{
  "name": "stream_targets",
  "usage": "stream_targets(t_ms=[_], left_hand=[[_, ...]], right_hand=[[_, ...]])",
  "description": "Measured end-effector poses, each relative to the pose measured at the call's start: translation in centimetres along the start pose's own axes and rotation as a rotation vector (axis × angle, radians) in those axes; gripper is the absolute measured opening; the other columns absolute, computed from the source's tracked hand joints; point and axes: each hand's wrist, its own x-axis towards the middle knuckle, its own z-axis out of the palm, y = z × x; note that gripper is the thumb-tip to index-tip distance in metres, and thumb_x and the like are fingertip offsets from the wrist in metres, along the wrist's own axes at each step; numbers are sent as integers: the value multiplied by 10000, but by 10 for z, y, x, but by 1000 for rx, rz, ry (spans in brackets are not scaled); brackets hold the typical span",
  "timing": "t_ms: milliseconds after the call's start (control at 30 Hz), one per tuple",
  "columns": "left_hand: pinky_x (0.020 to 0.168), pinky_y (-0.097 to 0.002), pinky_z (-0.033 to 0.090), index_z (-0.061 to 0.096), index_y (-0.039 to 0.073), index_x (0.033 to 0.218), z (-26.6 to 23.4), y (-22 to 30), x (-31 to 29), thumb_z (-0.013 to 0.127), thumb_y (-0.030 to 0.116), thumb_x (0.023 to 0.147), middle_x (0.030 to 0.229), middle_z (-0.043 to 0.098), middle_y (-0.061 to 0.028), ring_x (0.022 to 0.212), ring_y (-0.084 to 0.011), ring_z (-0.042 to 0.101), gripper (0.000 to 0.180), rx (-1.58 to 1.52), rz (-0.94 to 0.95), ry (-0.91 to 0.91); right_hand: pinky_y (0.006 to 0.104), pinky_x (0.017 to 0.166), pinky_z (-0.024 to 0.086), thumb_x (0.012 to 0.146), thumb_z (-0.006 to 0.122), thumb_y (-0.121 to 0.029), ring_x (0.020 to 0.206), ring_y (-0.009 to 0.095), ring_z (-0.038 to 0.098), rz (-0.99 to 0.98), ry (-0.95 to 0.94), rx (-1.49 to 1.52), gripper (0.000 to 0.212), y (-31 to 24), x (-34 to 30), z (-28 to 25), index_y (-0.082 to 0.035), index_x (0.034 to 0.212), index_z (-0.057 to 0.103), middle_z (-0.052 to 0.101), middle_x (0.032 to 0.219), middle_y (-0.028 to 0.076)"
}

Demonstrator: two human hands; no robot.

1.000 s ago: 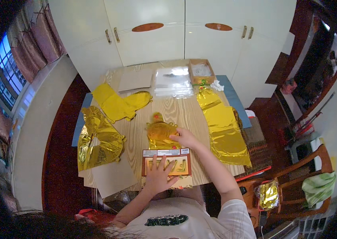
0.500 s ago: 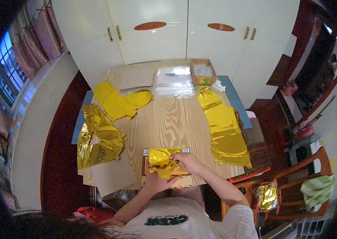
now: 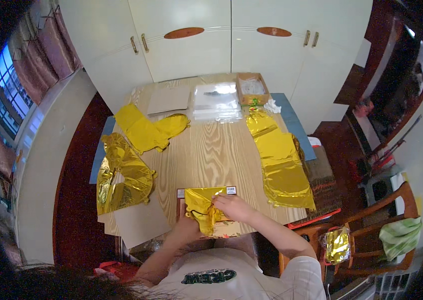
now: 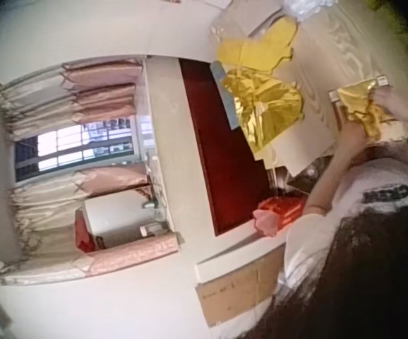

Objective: Folding gold-colored foil sheets and placing them onto a cardboard box.

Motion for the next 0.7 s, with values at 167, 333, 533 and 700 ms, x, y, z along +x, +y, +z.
stream_targets(t_ms=[167, 333, 533, 700], left_hand=[[896, -452, 493, 645, 75, 1134, -88, -34, -19, 565, 199, 852, 1146, 622, -157, 1055, -315, 600, 318, -182, -279, 161], [1115, -479, 298, 490, 71, 1365, -57, -56, 56, 467, 235, 947, 1425, 464, -130, 1337, -341, 400, 449, 24, 277, 391], [1164, -512, 186, 380, 111, 1466, -37, -45, 83, 392, 372, 1010, 1545, 335, -63, 1435, -297, 279, 526, 80, 396, 189], [1148, -517, 225, 396, 141, 1461, -30, -43, 80, 417, 403, 995, 1532, 364, -38, 1423, -288, 306, 535, 152, 421, 318]], right_hand=[[372, 920, 528, 758, 600, -49, 1062, 291, 642, -46, 48, -19, 317, 6, -5, 10, -25, 1074, 581, 639, 1166, 145], [376, 871, 541, 761, 606, -58, 1007, 287, 655, -52, 84, -20, 261, 5, -3, 9, -49, 1022, 593, 655, 1081, 127], [397, 774, 538, 773, 610, -90, 887, 287, 650, -7, 81, 39, 183, -2, 0, -1, -64, 953, 592, 619, 896, 112], [418, 948, 475, 812, 662, -323, 1059, 309, 613, 10, 25, 31, 389, -13, -7, -9, -40, 1073, 608, 637, 1079, 143]])
